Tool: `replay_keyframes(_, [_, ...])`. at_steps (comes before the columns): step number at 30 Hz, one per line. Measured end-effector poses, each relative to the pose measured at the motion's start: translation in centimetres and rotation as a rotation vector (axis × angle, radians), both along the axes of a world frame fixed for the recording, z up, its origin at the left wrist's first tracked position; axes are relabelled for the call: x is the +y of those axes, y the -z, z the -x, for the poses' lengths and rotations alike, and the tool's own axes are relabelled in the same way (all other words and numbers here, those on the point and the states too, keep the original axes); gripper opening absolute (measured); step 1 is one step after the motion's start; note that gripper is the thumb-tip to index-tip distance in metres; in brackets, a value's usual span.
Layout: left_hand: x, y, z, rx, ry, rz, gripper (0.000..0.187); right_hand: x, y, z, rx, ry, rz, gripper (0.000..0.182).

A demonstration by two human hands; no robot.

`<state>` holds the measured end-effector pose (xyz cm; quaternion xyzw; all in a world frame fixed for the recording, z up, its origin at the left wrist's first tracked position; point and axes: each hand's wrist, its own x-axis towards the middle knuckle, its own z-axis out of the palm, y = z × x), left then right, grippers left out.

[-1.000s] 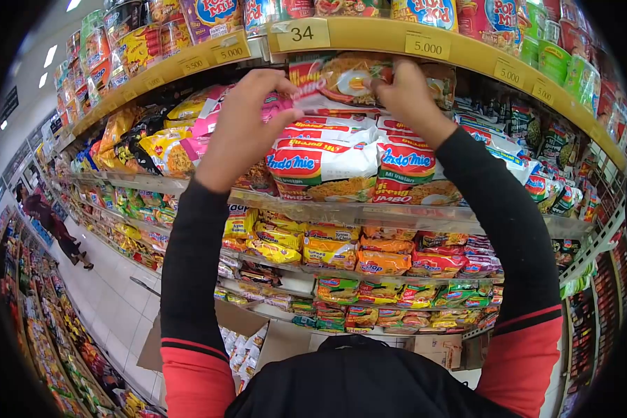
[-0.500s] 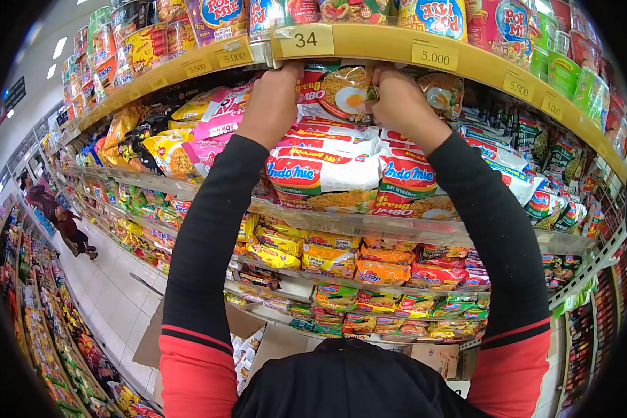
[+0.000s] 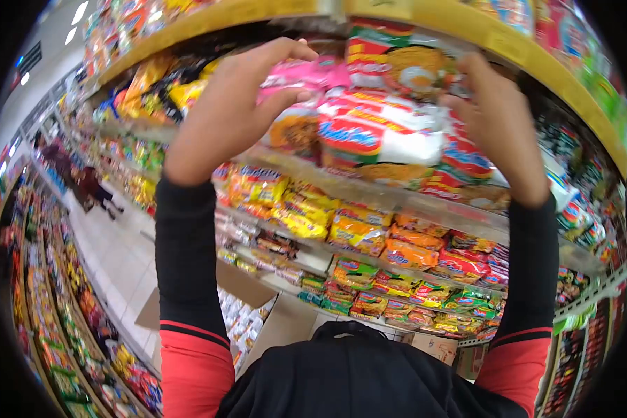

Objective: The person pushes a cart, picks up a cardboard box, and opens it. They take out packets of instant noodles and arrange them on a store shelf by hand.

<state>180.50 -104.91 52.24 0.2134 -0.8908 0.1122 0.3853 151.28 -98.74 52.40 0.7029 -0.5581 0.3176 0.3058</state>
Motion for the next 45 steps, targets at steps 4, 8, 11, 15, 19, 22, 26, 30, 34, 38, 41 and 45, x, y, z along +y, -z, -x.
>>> replay_keyframes(4, [7.7, 3.0, -9.0, 0.154, -0.094, -0.26, 0.047, 5.8, 2.7, -3.6, -0.18, -0.219, 0.024, 0.037])
replay_keyframes(8, [12.9, 9.6, -16.6, 0.6, -0.15, -0.331, 0.048, 5.2, 5.0, -5.7, -0.029, -0.369, 0.085, 0.041])
replay_keyframes(11, [16.6, 13.4, -20.4, 0.604, -0.402, -0.516, 0.048, -1.0, 2.0, -5.5, 0.221, -0.248, 0.044, 0.059])
replay_keyframes(15, [19.8, 19.7, -23.7, 0.779, -0.563, -0.712, 0.038, -2.3, -0.8, -4.5, 0.379, 0.046, -0.078, 0.076])
replay_keyframes(19, [21.0, 28.6, -26.3, 0.881, -0.775, -0.867, 0.03, -0.9, -0.8, -5.2, 0.45, 0.048, -0.067, 0.07])
replay_keyframes(22, [21.4, 36.8, -28.6, 0.955, -0.783, -0.946, 0.03, -0.8, -0.5, -5.5, 0.393, 0.001, -0.247, 0.067])
replay_keyframes(26, [21.3, 45.2, -31.1, 0.772, -1.155, -1.078, 0.034, -4.4, -0.9, -2.8, 0.541, 0.117, -0.152, 0.069])
replay_keyframes(30, [20.7, 52.2, -33.5, 0.374, -1.435, -0.949, 0.038, -5.6, -0.2, -3.0, 0.498, 0.093, -0.098, 0.074])
replay_keyframes(34, [20.7, 54.1, -34.0, 0.167, -1.62, -0.882, 0.045, -4.0, 0.2, -4.2, 0.444, 0.083, -0.073, 0.062])
replay_keyframes(38, [20.8, 54.2, -34.1, 0.017, -1.64, -0.938, 0.043, -1.6, 1.2, -7.0, 0.239, 0.072, -0.052, 0.052])
replay_keyframes(41, [21.0, 55.1, -33.4, -0.203, -1.728, -0.876, 0.048, 0.6, 1.1, -12.6, -0.072, 0.185, -0.036, 0.05])
replay_keyframes(45, [22.3, 57.7, -34.9, -0.233, -1.721, -0.792, 0.034, 2.5, 5.8, -9.9, 0.416, -0.265, -0.056, 0.045])
